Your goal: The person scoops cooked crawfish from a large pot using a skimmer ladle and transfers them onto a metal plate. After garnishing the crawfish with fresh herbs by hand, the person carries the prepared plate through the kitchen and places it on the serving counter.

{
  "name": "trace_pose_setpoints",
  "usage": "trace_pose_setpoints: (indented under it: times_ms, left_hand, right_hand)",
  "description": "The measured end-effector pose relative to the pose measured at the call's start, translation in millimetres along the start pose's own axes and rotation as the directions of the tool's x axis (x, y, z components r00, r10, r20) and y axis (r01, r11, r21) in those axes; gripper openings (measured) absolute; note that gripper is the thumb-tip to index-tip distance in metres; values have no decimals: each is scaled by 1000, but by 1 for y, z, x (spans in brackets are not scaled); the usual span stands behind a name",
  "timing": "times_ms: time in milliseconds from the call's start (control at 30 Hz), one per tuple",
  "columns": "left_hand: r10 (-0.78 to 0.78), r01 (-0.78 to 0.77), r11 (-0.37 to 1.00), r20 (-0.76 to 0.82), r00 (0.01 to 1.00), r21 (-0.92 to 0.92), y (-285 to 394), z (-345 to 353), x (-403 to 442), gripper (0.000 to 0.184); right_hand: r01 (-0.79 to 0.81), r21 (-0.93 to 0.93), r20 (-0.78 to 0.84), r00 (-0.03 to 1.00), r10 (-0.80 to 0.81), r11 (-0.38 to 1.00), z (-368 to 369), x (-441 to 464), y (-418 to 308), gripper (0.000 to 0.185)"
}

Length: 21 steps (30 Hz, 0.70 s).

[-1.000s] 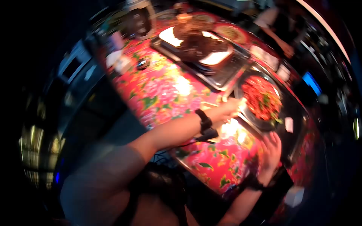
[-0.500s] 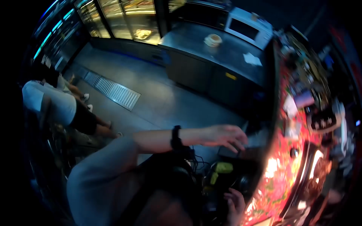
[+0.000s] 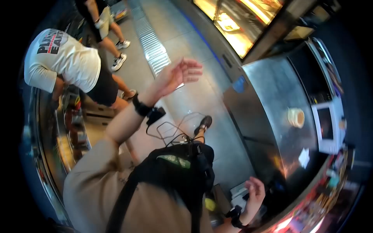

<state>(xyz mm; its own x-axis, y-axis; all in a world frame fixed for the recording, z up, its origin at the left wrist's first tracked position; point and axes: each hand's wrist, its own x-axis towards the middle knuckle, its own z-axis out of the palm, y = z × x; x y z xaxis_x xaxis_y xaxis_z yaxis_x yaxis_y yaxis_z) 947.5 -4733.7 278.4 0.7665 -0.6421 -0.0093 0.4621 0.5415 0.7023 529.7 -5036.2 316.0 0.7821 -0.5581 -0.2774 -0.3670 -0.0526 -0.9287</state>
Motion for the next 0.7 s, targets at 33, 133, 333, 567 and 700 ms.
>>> trace_pose_setpoints:
  times_ms: [33, 133, 333, 567, 700]
  left_hand:
    - [46, -43, 998, -69, 997, 37, 24, -13, 18, 48]
    - [220, -181, 959, -171, 960, 218, 80, -66, 79, 46]
    - [493, -229, 756, -302, 816, 614, 219, -125, 149, 48]
    - [682, -318, 584, -239, 691, 747, 356, -220, 250, 52]
    - [716, -461, 636, -251, 651, 619, 479, -265, 341, 44]
  right_hand:
    - [1, -15, 62, 998, 0, 1000, 11, 44, -15, 25]
    - [47, -11, 257, 965, -43, 999, 67, 181, -65, 28]
    - [173, 21, 758, 639, -128, 985, 281, 415, -198, 25]
    - [623, 34, 999, 5, -47, 781, 596, 579, -274, 33]
    - [719, 125, 982, -186, 16, 684, 771, 650, -275, 68]
